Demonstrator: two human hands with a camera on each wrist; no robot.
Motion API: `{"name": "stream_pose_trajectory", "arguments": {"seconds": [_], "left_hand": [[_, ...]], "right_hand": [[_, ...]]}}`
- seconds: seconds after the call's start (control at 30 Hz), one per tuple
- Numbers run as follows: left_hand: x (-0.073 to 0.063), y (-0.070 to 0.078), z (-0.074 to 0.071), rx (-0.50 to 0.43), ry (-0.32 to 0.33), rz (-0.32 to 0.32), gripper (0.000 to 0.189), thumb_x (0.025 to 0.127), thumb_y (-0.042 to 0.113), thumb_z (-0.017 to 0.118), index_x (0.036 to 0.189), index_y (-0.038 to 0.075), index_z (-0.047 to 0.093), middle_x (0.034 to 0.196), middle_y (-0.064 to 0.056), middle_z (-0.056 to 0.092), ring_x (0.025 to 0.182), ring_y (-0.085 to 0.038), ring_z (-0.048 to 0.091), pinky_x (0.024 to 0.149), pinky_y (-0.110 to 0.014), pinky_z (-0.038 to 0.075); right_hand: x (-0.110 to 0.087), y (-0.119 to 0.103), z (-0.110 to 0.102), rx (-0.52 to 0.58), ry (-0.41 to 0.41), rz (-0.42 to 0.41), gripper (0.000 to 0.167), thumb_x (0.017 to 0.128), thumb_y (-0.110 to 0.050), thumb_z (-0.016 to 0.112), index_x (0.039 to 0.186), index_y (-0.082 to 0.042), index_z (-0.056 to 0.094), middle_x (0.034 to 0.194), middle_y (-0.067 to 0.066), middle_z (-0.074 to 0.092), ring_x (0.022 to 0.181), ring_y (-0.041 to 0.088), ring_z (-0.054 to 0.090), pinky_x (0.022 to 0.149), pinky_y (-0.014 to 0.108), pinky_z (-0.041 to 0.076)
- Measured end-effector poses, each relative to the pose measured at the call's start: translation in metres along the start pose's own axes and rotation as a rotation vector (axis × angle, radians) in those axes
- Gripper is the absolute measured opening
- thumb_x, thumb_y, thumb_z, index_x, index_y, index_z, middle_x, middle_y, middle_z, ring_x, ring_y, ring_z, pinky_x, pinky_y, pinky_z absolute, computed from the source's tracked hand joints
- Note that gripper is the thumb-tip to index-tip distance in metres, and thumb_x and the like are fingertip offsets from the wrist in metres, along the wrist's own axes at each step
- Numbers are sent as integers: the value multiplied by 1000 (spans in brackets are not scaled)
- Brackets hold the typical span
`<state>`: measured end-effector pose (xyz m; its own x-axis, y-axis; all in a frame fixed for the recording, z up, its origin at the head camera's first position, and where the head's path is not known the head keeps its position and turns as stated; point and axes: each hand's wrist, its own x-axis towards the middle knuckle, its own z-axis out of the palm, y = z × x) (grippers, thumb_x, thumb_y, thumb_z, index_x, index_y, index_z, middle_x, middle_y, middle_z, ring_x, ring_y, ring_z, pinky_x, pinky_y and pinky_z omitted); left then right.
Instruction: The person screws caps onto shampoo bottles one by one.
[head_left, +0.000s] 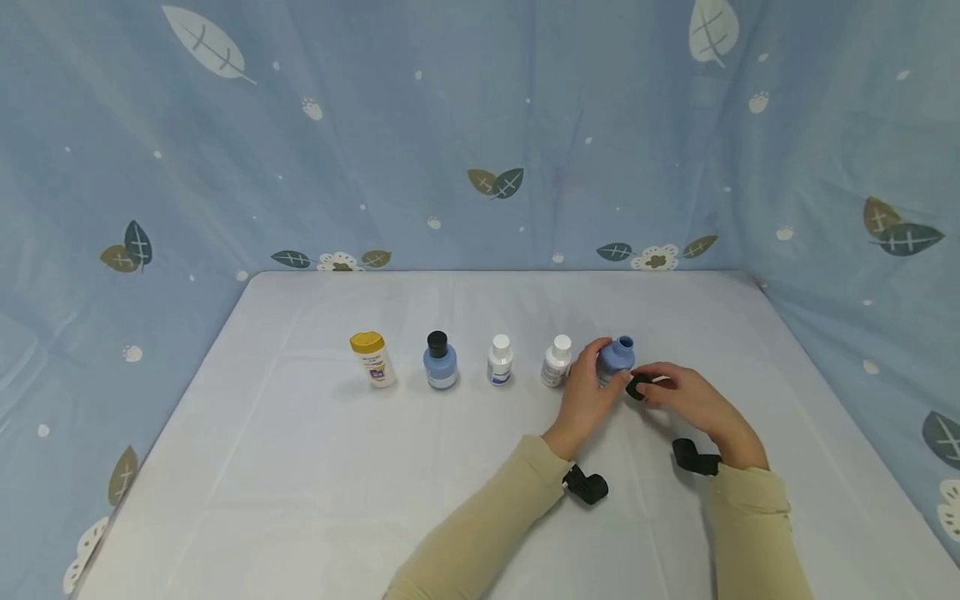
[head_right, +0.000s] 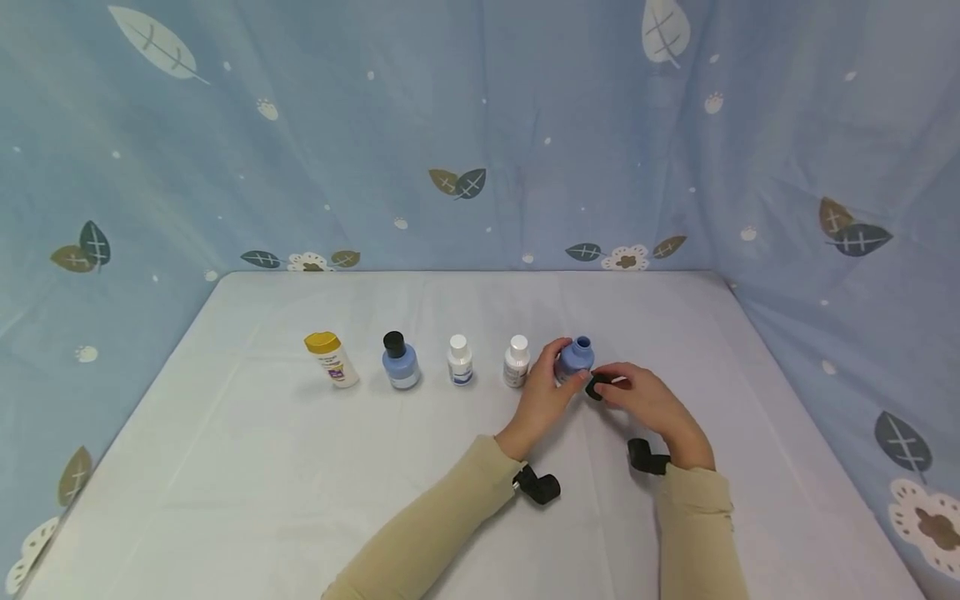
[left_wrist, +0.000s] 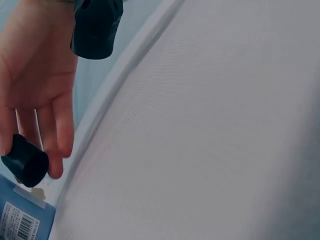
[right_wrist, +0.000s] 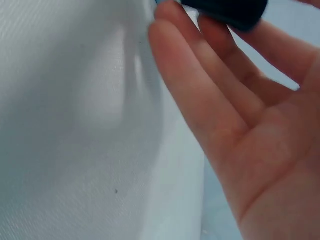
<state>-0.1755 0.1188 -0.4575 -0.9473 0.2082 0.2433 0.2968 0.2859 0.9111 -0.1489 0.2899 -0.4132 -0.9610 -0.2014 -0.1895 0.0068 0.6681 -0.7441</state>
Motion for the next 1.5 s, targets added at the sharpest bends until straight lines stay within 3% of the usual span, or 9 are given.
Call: {"name": "stream_pose_trajectory", "arguments": {"seconds": [0.23, 0.43, 0.6, 0.7, 0.77, 0.9, 1.1, 1.3, 1.5], "left_hand": [[0, 1, -2, 62, 0, 19, 50, 83, 25, 65, 128, 21, 45, 121, 0, 47, 112, -10, 43, 94, -25, 33], [-1, 4, -5, 80, -24, 5, 51, 82, 25, 65, 129, 26, 47, 117, -2, 45, 107, -11, 45, 92, -25, 34], [-2, 4, -8, 6, -36, -13, 46, 84, 29, 61, 128, 25, 49, 119, -2, 46, 110, -12, 44, 94, -27, 33], [-1, 2, -8, -44, -36, -25, 43, 86, 32, 59, 128, 25, 50, 121, 0, 47, 113, -9, 42, 96, -26, 32], [0, 0, -7, -58, -32, -13, 42, 87, 33, 58, 127, 24, 51, 122, 2, 47, 114, -8, 42, 96, -25, 31], [1, -1, -7, -74, -18, 37, 39, 89, 30, 55, 127, 20, 52, 122, 2, 49, 114, -7, 42, 96, -24, 31], [0, -2, -7, -104, -18, 42, 37, 92, 28, 51, 127, 16, 51, 121, 1, 51, 113, -8, 43, 95, -24, 32], [1, -2, -10, -105, -93, -46, 39, 93, 31, 45, 131, 20, 46, 123, 1, 47, 113, -8, 42, 94, -27, 33], [5, -3, -12, -115, -156, -46, 39, 94, 31, 44, 132, 19, 45, 125, -1, 47, 114, -8, 41, 95, -27, 33]], "right_hand": [[5, 8, 1, 8, 184, -12, 47, 91, -35, 49, 128, -7, 44, 122, 18, 46, 93, 28, 58, 80, 47, 43], [38, 64, 9, -15, 512, -148, 37, 90, -41, 47, 125, -29, 49, 118, -1, 47, 87, 8, 58, 66, 20, 47], [25, 15, 13, 92, 599, -182, 37, 90, -31, 51, 126, -20, 51, 119, 6, 48, 95, 17, 56, 74, 25, 47], [28, 12, 19, 114, 670, -213, 37, 89, -32, 53, 125, -23, 52, 117, 1, 50, 96, 15, 56, 74, 24, 47], [40, 31, 23, 135, 722, -284, 35, 88, -31, 56, 122, -25, 54, 115, -2, 51, 96, 11, 56, 72, 17, 46], [36, 12, 24, 217, 718, -341, 35, 86, -19, 60, 120, -14, 57, 115, 6, 52, 102, 16, 53, 79, 20, 44], [17, -34, 26, 90, 715, -361, 32, 87, -18, 59, 118, -12, 58, 112, 5, 54, 100, 14, 51, 77, 13, 40], [16, -36, 29, 45, 652, -376, 33, 86, -15, 59, 119, -15, 58, 116, 1, 53, 102, 16, 50, 77, 10, 39], [17, -31, 30, 12, 627, -347, 33, 87, -22, 58, 120, -19, 57, 118, -3, 52, 107, 12, 48, 78, 11, 40]]}}
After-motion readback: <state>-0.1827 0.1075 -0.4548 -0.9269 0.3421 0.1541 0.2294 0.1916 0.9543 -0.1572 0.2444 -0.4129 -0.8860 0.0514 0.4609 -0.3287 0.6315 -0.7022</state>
